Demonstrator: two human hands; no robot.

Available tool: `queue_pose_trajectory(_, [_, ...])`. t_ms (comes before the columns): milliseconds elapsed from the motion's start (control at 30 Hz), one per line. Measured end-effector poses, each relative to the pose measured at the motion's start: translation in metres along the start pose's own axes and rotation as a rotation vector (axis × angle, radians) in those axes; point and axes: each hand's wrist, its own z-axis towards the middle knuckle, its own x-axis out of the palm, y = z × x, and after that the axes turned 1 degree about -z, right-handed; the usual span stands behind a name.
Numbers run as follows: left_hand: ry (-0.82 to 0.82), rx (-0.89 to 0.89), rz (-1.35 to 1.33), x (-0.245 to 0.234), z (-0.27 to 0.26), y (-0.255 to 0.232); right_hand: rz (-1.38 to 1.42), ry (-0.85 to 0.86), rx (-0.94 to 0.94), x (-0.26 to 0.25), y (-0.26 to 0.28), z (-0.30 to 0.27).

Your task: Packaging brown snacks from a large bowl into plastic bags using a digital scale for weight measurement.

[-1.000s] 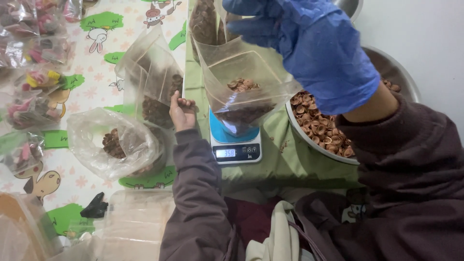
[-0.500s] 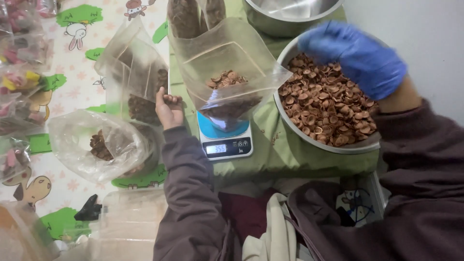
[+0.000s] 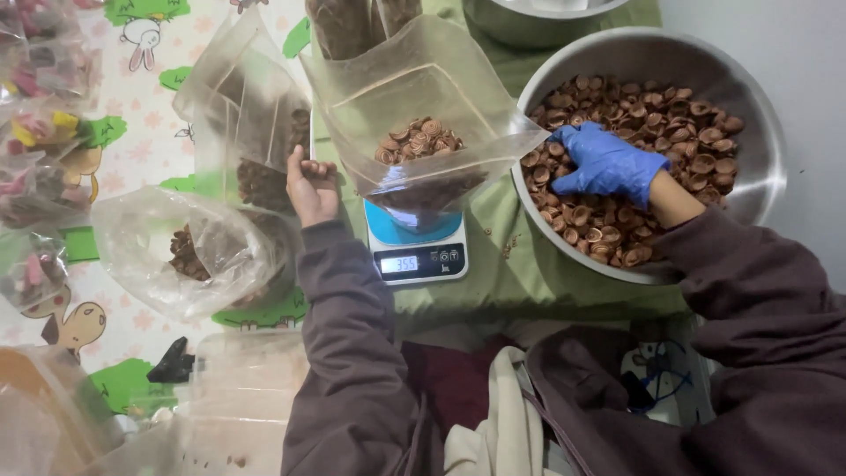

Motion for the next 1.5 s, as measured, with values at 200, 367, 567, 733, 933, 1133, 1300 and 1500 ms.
queue_pose_trajectory(200, [0.013,-0.025,0.006,-0.004,0.006,-0.001,0.008,-0.098,-0.100,0.001,-0.002,0.004])
queue_pose_trajectory(367, [0.027,-0.027,0.016,-0.003,0.005,-0.002,0.458,-0.175,0.002,-0.010,0.012,-0.028])
queue_pose_trajectory(567, [0.029,-0.010,-0.011,-0.004,0.006,0.001,1.468,-0.243,0.011,-0.050,0.048,-0.056])
queue_pose_trajectory(733, [0.026,-0.018,-0.013,-0.001,-0.001,-0.002,1.842,-0.288,0.057,-0.058,0.047,-0.059])
queue_pose_trajectory(933, [0.048,-0.028,-0.076,-0.001,-0.003,-0.002,1.781,-0.238,0.032,-0.066,0.041,-0.056])
queue_pose_trajectory(1133, [0.030,-0.019,-0.079,-0.001,-0.003,-0.001,1.870,-0.307,0.203,-0.061,0.039,-0.053])
queue_pose_trajectory(1300, [0.030,-0.027,-0.094,0.000,-0.003,-0.003,2.074,-0.112,0.064,-0.069,0.046,-0.058])
queue_pose_trajectory(1500, [0.007,-0.026,-0.095,0.004,-0.008,-0.006,1.787,-0.161,0.330,-0.030,0.038,-0.030])
